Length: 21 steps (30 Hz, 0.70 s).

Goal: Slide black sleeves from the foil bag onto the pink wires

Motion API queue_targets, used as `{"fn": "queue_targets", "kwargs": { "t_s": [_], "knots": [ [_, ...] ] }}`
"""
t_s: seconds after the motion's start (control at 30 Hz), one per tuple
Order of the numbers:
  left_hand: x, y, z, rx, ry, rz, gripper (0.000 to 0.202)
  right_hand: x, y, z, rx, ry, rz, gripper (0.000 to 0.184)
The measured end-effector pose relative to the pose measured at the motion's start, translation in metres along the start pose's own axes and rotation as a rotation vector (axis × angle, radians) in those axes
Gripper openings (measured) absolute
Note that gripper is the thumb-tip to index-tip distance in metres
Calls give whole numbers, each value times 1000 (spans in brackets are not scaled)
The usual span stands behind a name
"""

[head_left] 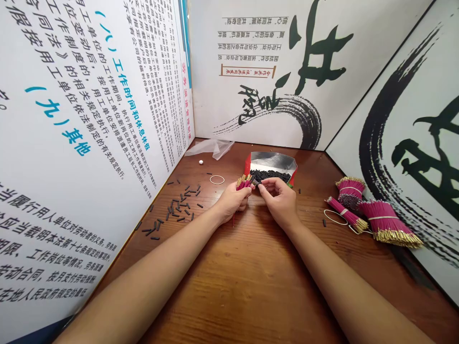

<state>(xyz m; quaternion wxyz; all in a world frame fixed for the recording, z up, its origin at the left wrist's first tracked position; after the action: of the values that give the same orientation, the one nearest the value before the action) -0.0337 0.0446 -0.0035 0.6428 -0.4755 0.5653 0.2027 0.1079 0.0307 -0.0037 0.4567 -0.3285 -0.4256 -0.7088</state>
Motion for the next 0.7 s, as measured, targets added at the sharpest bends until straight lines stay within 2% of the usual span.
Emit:
{"fn": "queue_targets", "kwargs": {
  "t_s": [0.37, 0.47, 0.53, 0.6, 0.7],
  "knots": [
    [0, -1, 0, -19, -6, 1, 14, 0, -2, 0, 46, 40, -90, 20],
    [0, 0, 0, -12, -6, -10, 12, 5, 5, 2, -34, 89, -311, 15],
    [0, 1, 1, -8, -3, -19, 13, 6, 9, 2, -92, 87, -520, 19],
    [1, 1, 1, -8, 4, -20, 14, 4, 9, 3, -68, 42, -676, 25],
    [2, 1, 1, -10, 17, -10, 16, -3, 3, 1, 45, 3, -784, 30]
  ]
}}
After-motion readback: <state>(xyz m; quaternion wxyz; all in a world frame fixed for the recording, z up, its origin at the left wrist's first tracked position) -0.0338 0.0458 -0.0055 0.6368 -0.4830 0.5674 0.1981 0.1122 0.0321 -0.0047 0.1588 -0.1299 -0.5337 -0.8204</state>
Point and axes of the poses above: each hand's wrist, its own z-axis towards the middle knuckle, its own y-axis out of the back of the hand, x = y × z, the point moved 4 cm from there along z, towards the middle knuckle, and after that the axes turned 8 degrees about x, right-handed, at the moved point
